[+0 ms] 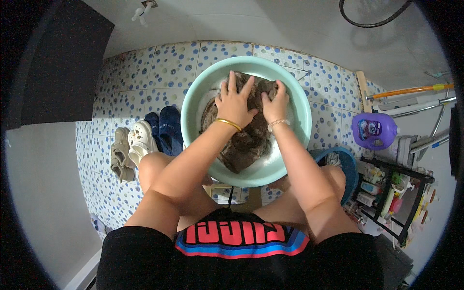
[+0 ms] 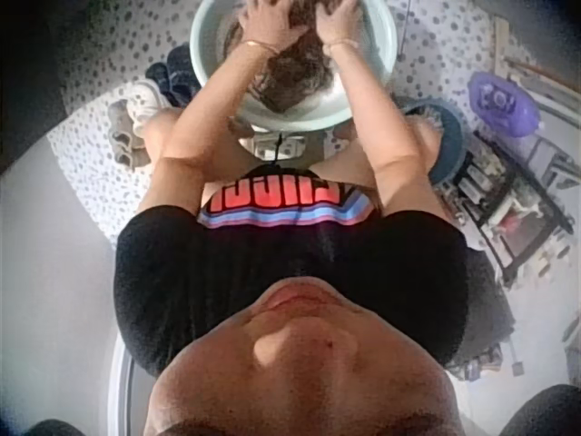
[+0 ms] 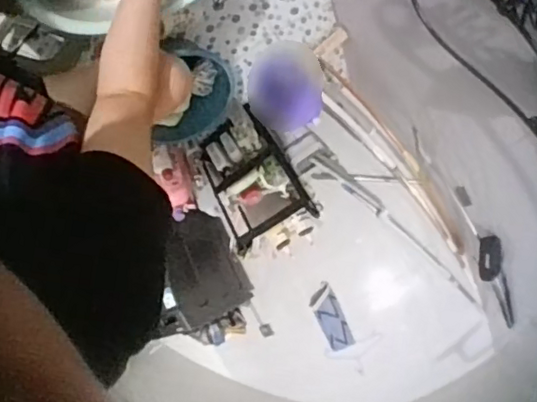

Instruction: The person hand-washes a brown cloth in a light green basin filled with soapy water, scrubbing and wringing it repeatedly. They then transfer the cloth to a blue bucket and proceed to wash a black cloth in the same basin using the same method.

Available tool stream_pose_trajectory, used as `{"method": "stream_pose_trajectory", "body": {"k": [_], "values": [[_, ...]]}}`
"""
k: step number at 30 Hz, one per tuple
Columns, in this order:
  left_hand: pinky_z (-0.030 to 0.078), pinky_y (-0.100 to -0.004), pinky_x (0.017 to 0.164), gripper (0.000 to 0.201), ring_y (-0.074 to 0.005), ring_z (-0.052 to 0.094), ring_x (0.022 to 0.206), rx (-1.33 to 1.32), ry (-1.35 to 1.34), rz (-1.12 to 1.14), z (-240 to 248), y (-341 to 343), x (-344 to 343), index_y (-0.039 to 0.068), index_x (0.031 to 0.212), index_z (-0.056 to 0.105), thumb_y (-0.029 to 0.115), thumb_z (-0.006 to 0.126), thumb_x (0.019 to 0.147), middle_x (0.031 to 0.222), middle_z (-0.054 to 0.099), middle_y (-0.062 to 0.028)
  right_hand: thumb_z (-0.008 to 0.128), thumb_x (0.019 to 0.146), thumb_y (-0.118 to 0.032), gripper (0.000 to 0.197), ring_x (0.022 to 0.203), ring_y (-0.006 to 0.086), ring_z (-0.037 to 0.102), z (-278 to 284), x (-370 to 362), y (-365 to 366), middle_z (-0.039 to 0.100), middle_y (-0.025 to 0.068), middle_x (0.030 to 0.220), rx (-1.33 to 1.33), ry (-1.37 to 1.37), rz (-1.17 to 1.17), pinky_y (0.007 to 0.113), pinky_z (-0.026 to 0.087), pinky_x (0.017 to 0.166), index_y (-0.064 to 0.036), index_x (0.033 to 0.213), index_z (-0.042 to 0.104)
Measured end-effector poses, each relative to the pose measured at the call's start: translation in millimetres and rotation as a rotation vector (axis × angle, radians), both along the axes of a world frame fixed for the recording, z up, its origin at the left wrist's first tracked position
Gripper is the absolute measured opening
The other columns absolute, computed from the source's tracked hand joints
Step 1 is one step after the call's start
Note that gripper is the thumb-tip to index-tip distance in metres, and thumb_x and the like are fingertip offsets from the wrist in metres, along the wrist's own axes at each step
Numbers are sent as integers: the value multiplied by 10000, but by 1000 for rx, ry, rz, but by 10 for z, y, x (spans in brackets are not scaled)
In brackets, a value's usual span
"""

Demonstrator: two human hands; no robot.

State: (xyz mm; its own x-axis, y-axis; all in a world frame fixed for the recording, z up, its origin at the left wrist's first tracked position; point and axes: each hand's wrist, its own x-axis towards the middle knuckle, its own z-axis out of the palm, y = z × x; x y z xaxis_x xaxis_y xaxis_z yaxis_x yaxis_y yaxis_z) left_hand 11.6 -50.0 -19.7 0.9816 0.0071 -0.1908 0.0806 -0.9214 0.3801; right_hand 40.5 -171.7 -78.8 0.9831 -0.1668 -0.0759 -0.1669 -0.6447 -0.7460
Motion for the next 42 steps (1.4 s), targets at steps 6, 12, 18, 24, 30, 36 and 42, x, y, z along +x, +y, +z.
{"method": "stream_pose_trajectory", "body": {"k": [6,12,18,24,30,36,42], "values": [[283,-497,930,795,-436,238,1190,192,209,-62,-552,-16,116,314,1334,92,270,607,730,1385,-58,-175,483,808,-150,473,1101,352,402,-149,-124,85,324,231,1238,-576,17,314,403,359,890,-107,1249,318],[337,-409,925,674,-380,395,1098,106,341,-136,-930,-45,190,217,1289,213,214,588,729,1337,147,-215,335,834,-101,319,1008,336,477,-403,-63,79,470,202,1105,-529,360,503,399,384,863,-67,1134,437],[434,-386,795,537,-357,531,914,-113,181,89,-883,21,253,2,1051,493,265,701,632,977,548,-231,383,798,-6,246,884,285,544,-220,94,96,559,183,959,-279,338,357,360,439,789,-13,991,535],[406,-343,825,746,-255,540,914,-1158,593,459,-390,286,429,-30,1106,481,554,607,660,1027,557,-160,527,822,-328,479,896,222,537,60,360,-8,553,130,992,1091,538,-519,332,428,772,65,1088,460],[371,-339,870,570,-207,496,998,-1735,658,449,-285,90,288,75,1155,463,528,398,815,1107,525,-80,564,743,-486,631,925,220,533,748,171,149,533,120,1055,1124,505,-281,323,435,786,37,1085,475],[347,-327,903,403,-194,471,1025,-1746,324,392,-531,-119,193,88,1164,450,363,344,890,1126,499,-87,558,769,-279,261,710,340,490,832,-240,293,490,176,799,66,-329,195,398,420,627,-38,818,471],[377,-384,801,356,-225,477,917,-1809,234,579,-256,-216,87,35,1071,496,302,381,865,1058,508,-144,457,829,-315,324,669,382,532,928,-516,242,550,197,715,-107,-374,307,440,429,599,-8,752,526]]}}
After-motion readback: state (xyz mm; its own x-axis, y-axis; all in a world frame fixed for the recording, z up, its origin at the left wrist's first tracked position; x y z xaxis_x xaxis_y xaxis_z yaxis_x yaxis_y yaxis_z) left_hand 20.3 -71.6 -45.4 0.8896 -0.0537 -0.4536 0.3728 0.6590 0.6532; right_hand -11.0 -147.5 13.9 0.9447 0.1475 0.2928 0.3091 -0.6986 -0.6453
